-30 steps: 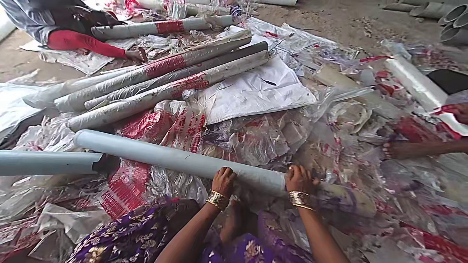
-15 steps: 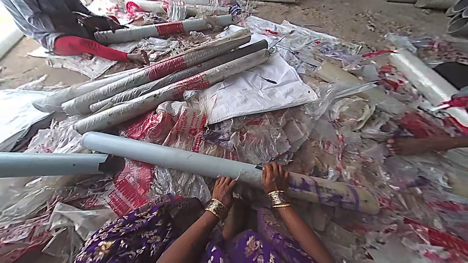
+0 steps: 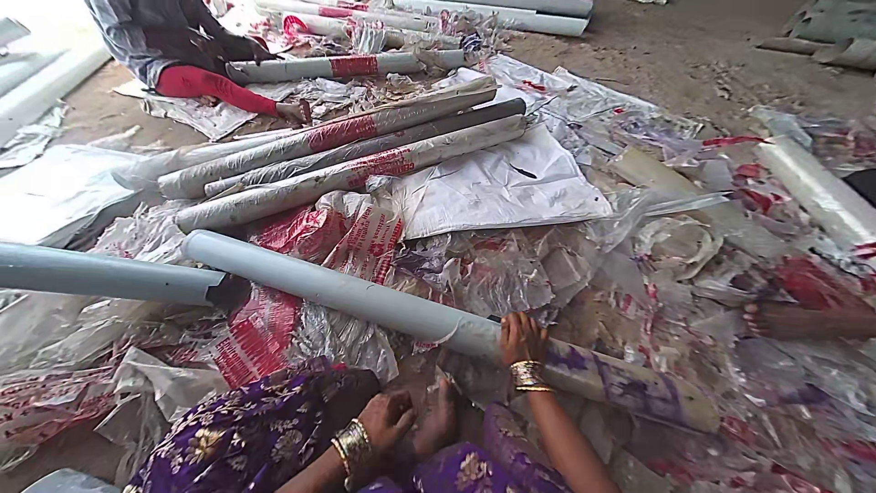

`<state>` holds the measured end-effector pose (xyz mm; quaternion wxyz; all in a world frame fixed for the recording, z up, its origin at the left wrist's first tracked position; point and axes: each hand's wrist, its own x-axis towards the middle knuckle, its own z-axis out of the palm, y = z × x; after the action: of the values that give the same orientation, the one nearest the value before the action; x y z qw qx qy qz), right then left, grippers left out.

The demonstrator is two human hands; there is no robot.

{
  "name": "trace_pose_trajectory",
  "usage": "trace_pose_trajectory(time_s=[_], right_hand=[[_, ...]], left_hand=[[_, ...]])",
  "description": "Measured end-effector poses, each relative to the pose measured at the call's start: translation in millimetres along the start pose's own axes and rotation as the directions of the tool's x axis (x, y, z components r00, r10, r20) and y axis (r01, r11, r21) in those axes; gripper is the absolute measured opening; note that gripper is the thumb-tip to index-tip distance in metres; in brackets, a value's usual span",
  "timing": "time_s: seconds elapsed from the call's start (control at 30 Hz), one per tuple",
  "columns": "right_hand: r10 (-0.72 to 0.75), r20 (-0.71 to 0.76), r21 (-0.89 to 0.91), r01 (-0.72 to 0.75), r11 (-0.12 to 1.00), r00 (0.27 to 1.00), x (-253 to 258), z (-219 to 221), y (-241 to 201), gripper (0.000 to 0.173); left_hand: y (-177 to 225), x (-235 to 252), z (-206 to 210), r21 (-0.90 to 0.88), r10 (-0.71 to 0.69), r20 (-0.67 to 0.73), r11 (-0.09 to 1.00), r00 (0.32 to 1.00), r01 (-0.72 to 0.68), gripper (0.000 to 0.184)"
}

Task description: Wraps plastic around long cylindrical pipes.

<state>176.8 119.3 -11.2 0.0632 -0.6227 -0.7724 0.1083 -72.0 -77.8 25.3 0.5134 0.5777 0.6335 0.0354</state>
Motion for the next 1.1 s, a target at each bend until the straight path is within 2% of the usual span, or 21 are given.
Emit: trace_pose_trajectory(time_s=[0.07,0.1,0.17,0.2,0.27,0.33,0.4,0.47,0.57,0.7,0.8,0.9,1.0,1.1], right_hand=[[0.004,-0.005,0.038,-0.004,0.999,1.0,2.2,-0.8,-0.4,0.039],[-0.001,-0.05,0.089,0.005,0.996,0.999,-0.5,1.6,-2.1,0.038],[0.014,-0.166,0.206,0.021,0.978,0.986,-9.0,3.3,-2.0,0.037],[0.032,-0.257,0.253,0.036,0.967,0.966,-9.7,1.1,-0.5,0.036],[0.078,-0.377,0.278,0.033,0.96,0.923,-12.8,-8.7,5.6,0.034],[0.137,-0.39,0.239,-0.043,0.97,0.911,-16.1,-20.6,18.8,0.033],[0.209,-0.358,0.197,-0.145,0.97,0.91,-11.4,-28.4,38.5,0.033],[0.258,-0.307,0.151,-0.221,0.963,0.916,-9.6,-26.1,59.2,0.034],[0.271,-0.289,0.102,-0.252,0.962,0.918,-11.2,-13.2,79.5,0.034],[0.292,-0.269,0.103,-0.274,0.956,0.918,-14.3,-9.3,75.2,0.033],[0.296,-0.265,0.104,-0.278,0.955,0.918,-18.5,-9.5,74.3,0.034],[0.303,-0.27,0.108,-0.283,0.953,0.914,-25.7,-9.2,72.9,0.033],[0.286,-0.309,0.102,-0.267,0.958,0.907,-32.8,-2.9,73.1,0.033],[0.278,-0.333,0.079,-0.267,0.961,0.901,-37.5,-0.8,75.7,0.034]], left_hand=[[-10.7,-29.9,-4.5,-0.02,-0.128,-0.052,0.992,0.99,0.127,0.044],[-13.6,-39.5,-10.9,-0.031,-0.142,-0.149,0.99,0.979,0.138,0.052],[-6.8,-38.9,-22.2,-0.071,-0.044,-0.374,0.997,0.926,0.018,0.065],[1.9,-27.2,-32.3,-0.06,0.011,-0.413,0.997,0.911,-0.04,0.07],[25.0,1.9,-50.8,0.021,0.055,-0.345,0.998,0.937,-0.051,0.065],[45.0,38.5,-57.8,0.131,0.075,-0.271,0.991,0.96,-0.04,0.046],[63.1,79.5,-58.7,0.158,0.083,-0.278,0.987,0.957,-0.04,0.033],[81.9,110.4,-56.9,0.18,0.038,-0.306,0.984,0.951,0.018,0.03],[105.7,138.4,-53.5,0.25,-0.04,-0.313,0.961,0.949,0.123,0.03],[128.2,138.0,-51.0,0.372,-0.11,-0.291,0.902,0.95,0.218,0.032],[131.3,135.0,-38.8,0.446,-0.088,-0.339,0.862,0.937,0.242,0.04],[131.1,131.0,-29.2,0.497,-0.072,-0.323,0.836,0.944,0.234,0.044],[127.6,127.2,-25.2,0.427,-0.1,-0.342,0.87,0.934,0.249,0.044],[117.6,119.8,-23.2,0.341,-0.088,-0.295,0.921,0.951,0.191,0.038]])
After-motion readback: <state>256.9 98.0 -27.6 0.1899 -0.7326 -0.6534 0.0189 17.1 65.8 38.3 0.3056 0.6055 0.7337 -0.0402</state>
